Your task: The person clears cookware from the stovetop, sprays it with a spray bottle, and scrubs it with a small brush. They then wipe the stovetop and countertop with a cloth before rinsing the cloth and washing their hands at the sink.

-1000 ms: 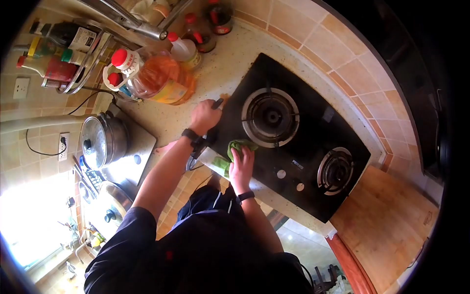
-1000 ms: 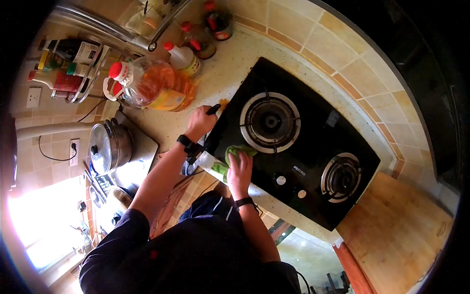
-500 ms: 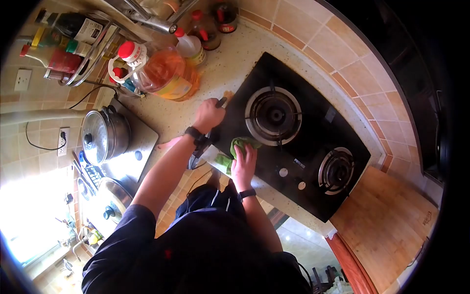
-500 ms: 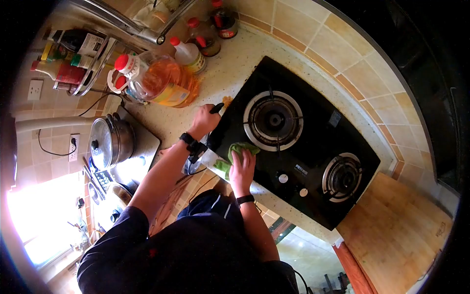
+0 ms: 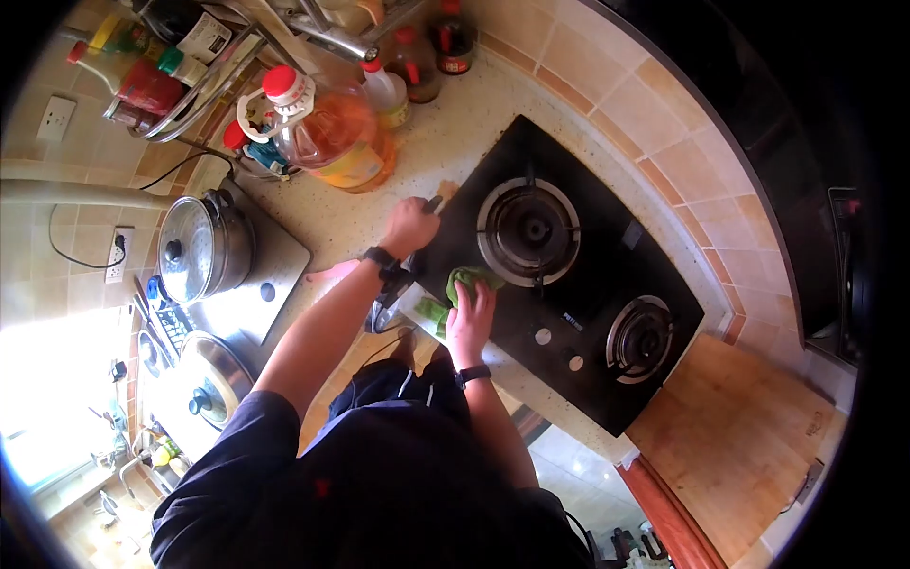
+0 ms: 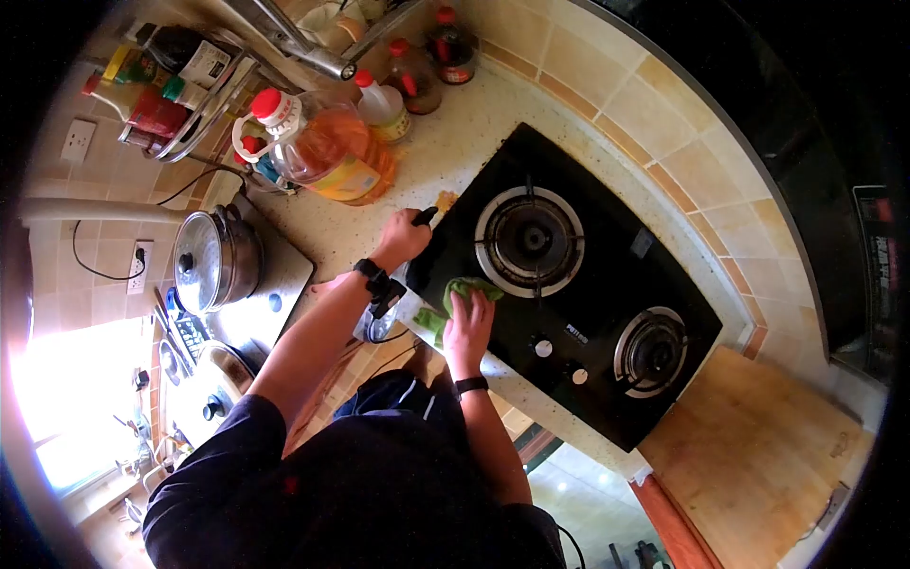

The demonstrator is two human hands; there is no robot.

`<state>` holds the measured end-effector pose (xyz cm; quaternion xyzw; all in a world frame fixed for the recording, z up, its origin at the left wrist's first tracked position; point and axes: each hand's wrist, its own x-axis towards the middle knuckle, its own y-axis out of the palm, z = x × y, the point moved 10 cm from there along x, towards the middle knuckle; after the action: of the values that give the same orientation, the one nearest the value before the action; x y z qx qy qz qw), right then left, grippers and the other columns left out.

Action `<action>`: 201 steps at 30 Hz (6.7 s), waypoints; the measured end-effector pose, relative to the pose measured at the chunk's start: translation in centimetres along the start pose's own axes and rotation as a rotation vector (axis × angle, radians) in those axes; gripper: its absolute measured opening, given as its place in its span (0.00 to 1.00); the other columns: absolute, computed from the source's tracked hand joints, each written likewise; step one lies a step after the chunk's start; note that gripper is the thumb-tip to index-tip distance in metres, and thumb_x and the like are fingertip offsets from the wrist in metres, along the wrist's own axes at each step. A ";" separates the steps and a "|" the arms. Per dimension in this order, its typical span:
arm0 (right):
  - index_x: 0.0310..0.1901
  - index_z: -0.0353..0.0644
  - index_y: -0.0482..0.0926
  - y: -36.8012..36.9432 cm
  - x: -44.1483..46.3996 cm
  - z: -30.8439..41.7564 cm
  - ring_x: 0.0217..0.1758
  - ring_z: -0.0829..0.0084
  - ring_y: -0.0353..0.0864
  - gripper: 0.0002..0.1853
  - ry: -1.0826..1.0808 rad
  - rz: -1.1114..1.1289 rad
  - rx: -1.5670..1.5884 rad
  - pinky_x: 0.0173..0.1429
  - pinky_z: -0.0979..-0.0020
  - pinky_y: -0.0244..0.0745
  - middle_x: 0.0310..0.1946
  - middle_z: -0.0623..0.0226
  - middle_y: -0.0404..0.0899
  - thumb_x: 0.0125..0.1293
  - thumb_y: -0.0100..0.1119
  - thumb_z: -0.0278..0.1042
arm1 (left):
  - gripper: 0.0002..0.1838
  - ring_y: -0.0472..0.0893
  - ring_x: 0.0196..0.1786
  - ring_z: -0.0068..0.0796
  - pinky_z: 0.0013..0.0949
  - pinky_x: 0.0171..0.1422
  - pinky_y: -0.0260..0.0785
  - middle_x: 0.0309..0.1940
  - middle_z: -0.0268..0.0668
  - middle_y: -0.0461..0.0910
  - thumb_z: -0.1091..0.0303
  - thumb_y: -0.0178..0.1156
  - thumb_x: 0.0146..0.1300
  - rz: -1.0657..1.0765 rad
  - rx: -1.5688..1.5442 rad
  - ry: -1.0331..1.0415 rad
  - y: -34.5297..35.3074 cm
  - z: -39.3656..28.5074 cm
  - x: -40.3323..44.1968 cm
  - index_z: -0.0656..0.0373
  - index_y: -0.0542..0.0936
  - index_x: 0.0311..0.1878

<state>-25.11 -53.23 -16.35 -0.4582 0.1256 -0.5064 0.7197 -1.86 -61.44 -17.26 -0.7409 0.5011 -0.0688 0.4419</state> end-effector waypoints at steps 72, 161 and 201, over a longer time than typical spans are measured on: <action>0.61 0.49 0.79 9.6 12.9 18.3 0.53 0.46 0.81 0.23 -0.115 0.223 0.421 0.52 0.51 0.82 0.54 0.46 0.74 0.64 0.68 0.35 | 0.29 0.81 0.36 0.24 0.31 0.46 0.76 0.37 0.35 0.82 0.78 0.57 0.53 -0.656 -0.638 -0.423 -7.8 23.3 -41.1 0.65 0.78 0.62; 0.70 0.41 0.72 -18.4 -24.1 -18.2 0.71 0.44 0.70 0.29 0.417 -0.005 -0.388 0.73 0.51 0.71 0.70 0.44 0.68 0.67 0.55 0.21 | 0.32 0.77 0.36 0.19 0.26 0.41 0.73 0.37 0.28 0.78 0.77 0.61 0.52 0.077 -0.563 0.188 8.6 -1.3 -36.4 0.65 0.77 0.66; 0.66 0.36 0.79 0.1 -11.0 9.8 0.66 0.50 0.80 0.22 0.073 0.623 0.350 0.72 0.60 0.71 0.61 0.45 0.82 0.72 0.60 0.26 | 0.50 0.80 0.57 0.63 0.50 0.64 0.77 0.65 0.61 0.68 0.72 0.64 0.49 -0.433 -0.305 0.113 -9.6 20.4 -32.7 0.61 0.59 0.79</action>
<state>-23.75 -38.73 -14.23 -0.2491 0.1963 -0.2926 0.9021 -0.14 -22.13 -11.40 -0.8838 0.3593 -0.1269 0.2714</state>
